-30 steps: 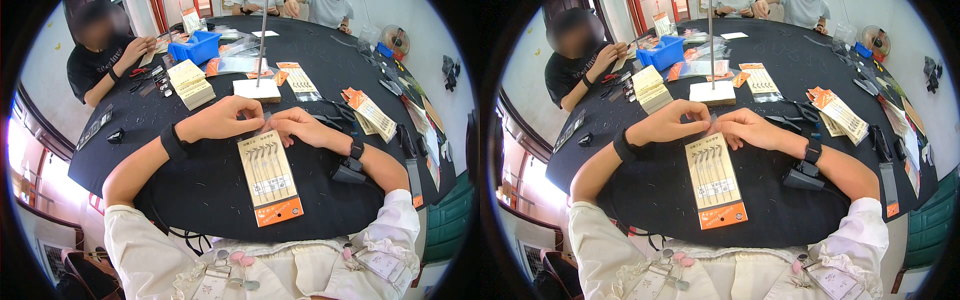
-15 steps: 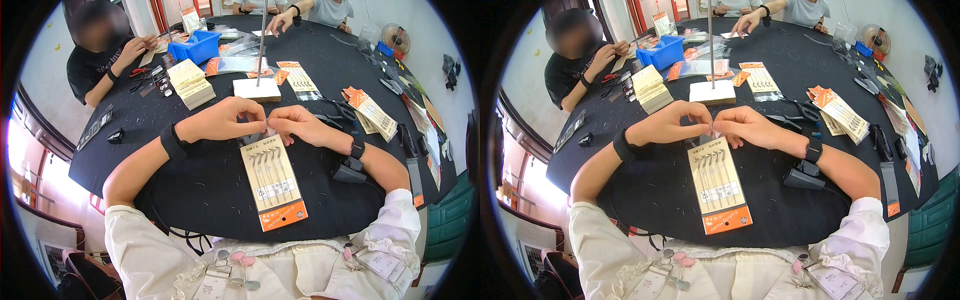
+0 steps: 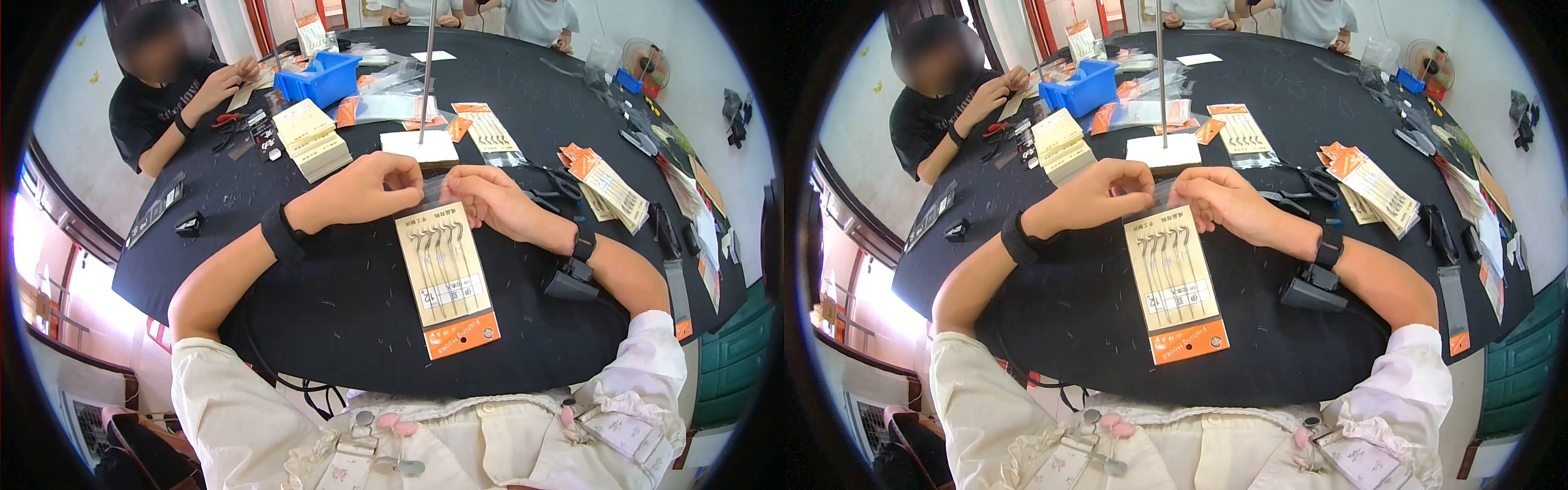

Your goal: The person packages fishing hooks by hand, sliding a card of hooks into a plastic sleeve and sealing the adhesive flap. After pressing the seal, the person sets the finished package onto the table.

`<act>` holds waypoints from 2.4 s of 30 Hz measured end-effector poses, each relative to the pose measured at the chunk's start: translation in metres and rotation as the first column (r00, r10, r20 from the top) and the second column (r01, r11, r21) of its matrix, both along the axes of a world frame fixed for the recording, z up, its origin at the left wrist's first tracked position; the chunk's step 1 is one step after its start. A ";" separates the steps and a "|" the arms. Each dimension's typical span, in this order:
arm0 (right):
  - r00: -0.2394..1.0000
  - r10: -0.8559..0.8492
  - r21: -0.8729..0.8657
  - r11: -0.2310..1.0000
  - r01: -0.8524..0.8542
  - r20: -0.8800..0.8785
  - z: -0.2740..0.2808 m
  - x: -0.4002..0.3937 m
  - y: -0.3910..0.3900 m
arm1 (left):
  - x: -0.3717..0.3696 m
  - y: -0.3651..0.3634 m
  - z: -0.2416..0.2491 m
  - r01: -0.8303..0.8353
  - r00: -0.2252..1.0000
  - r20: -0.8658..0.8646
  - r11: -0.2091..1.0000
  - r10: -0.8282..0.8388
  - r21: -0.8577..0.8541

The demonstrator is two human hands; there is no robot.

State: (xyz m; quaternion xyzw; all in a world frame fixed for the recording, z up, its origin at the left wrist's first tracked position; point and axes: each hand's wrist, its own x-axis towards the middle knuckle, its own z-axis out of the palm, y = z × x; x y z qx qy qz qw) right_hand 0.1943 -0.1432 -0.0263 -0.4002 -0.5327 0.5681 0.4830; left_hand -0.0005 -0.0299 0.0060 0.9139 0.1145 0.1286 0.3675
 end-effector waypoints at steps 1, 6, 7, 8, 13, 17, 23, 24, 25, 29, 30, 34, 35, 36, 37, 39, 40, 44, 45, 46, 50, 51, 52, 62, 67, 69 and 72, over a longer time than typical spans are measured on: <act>0.996 -0.049 -0.021 0.999 0.048 -0.070 0.002 -0.001 -0.001 | 0.001 0.004 -0.003 -0.001 1.000 0.004 1.000 0.001 0.007; 0.986 -0.169 0.138 0.976 0.168 -0.006 -0.001 0.005 0.003 | 0.002 0.016 -0.004 -0.021 1.000 0.011 0.944 0.026 -0.330; 0.980 -0.198 0.181 0.964 0.194 0.001 -0.002 0.006 0.003 | 0.001 0.018 -0.003 -0.059 0.998 0.007 0.942 0.065 -0.330; 0.982 -0.190 0.205 0.961 0.185 0.004 0.001 0.007 0.009 | 0.001 0.022 0.004 -0.065 0.997 0.016 0.949 0.074 -0.308; 0.959 -0.282 0.125 0.952 0.278 0.013 -0.007 0.010 0.007 | 0.001 0.026 0.003 -0.222 0.972 -0.007 0.909 0.235 -0.354; 0.959 -0.283 0.107 0.953 0.283 -0.014 -0.007 0.007 0.005 | 0.000 0.025 0.002 -0.225 0.974 -0.044 0.918 0.223 -0.327; 0.980 -0.197 0.105 0.974 0.199 -0.030 -0.006 0.009 0.007 | 0.001 0.025 0.007 -0.261 0.965 -0.060 0.890 0.257 -0.374; 0.979 -0.200 0.099 0.974 0.202 -0.033 -0.006 0.008 0.006 | 0.001 0.023 0.007 -0.260 0.965 -0.065 0.889 0.255 -0.378; 0.981 -0.193 0.105 0.975 0.194 -0.014 -0.006 0.008 0.005 | 0.000 0.022 0.007 -0.241 0.970 -0.052 0.893 0.239 -0.381; 0.983 -0.183 0.103 0.978 0.183 -0.006 -0.002 0.007 0.003 | 0.003 0.018 0.008 -0.143 0.990 -0.037 0.919 0.140 -0.368; 0.985 -0.174 0.113 0.979 0.172 0.006 -0.003 0.007 0.004 | 0.001 0.017 0.008 -0.099 0.995 -0.029 0.923 0.095 -0.371; 0.984 -0.166 0.153 0.976 0.155 0.063 0.001 0.007 0.003 | -0.001 0.021 0.008 -0.032 0.999 0.000 0.920 0.035 -0.390; 0.982 -0.176 0.164 0.973 0.162 0.074 0.000 0.006 0.002 | -0.001 0.022 0.009 -0.070 0.998 -0.019 0.926 0.068 -0.370; 0.982 -0.176 0.160 0.974 0.162 0.073 0.001 0.005 0.002 | -0.001 0.023 0.009 -0.070 0.998 -0.021 0.925 0.067 -0.373; 0.982 -0.176 0.179 0.971 0.161 0.073 0.002 0.005 0.001 | -0.001 0.023 0.009 -0.075 0.997 -0.013 0.922 0.076 -0.381; 0.981 -0.182 0.197 0.966 0.165 0.073 0.002 0.005 0.001 | 0.000 0.022 0.009 -0.090 0.996 -0.014 0.914 0.092 -0.396; 0.980 -0.187 0.197 0.966 0.170 0.071 0.000 0.006 0.001 | 0.000 0.021 0.009 -0.086 0.996 -0.015 0.914 0.087 -0.396; 0.984 -0.173 0.163 0.973 0.164 0.043 -0.001 0.007 0.003 | 0.000 0.023 0.011 -0.107 0.994 -0.031 0.917 0.103 -0.385; 0.981 -0.187 0.165 0.971 0.176 0.057 -0.001 0.006 0.003 | 0.000 0.023 0.010 -0.098 0.995 -0.025 0.916 0.096 -0.389; 0.977 -0.201 0.165 0.968 0.187 0.071 -0.001 0.006 0.003 | -0.001 0.024 0.010 -0.090 0.996 -0.019 0.915 0.089 -0.393; 0.978 -0.197 0.175 0.968 0.182 0.074 -0.002 0.006 0.003 | -0.001 0.026 0.008 -0.071 0.997 -0.002 0.908 0.077 -0.412; 0.978 -0.192 0.174 0.969 0.176 0.079 -0.003 0.007 0.004 | 0.000 0.025 0.008 -0.070 0.997 -0.003 0.913 0.076 -0.401; 0.979 -0.186 0.174 0.970 0.170 0.084 -0.003 0.007 0.004 | -0.001 0.025 0.009 -0.070 0.997 -0.003 0.918 0.075 -0.390; 0.979 -0.191 0.148 0.973 0.179 0.071 -0.001 0.005 0.003 | -0.001 0.027 0.008 -0.039 0.999 -0.008 0.918 0.039 -0.396; 0.976 -0.199 0.139 0.973 0.185 0.093 -0.002 0.005 0.004 | -0.002 0.027 0.009 -0.046 0.998 0.008 0.891 0.056 -0.452; 0.975 -0.194 0.139 0.974 0.179 0.110 -0.001 0.004 0.004 | -0.003 0.026 0.010 -0.055 0.998 0.009 0.883 0.067 -0.466; 0.969 -0.164 0.152 0.979 0.137 0.183 0.001 0.006 0.004 | -0.001 0.026 0.012 -0.078 0.997 -0.051 0.902 0.062 -0.424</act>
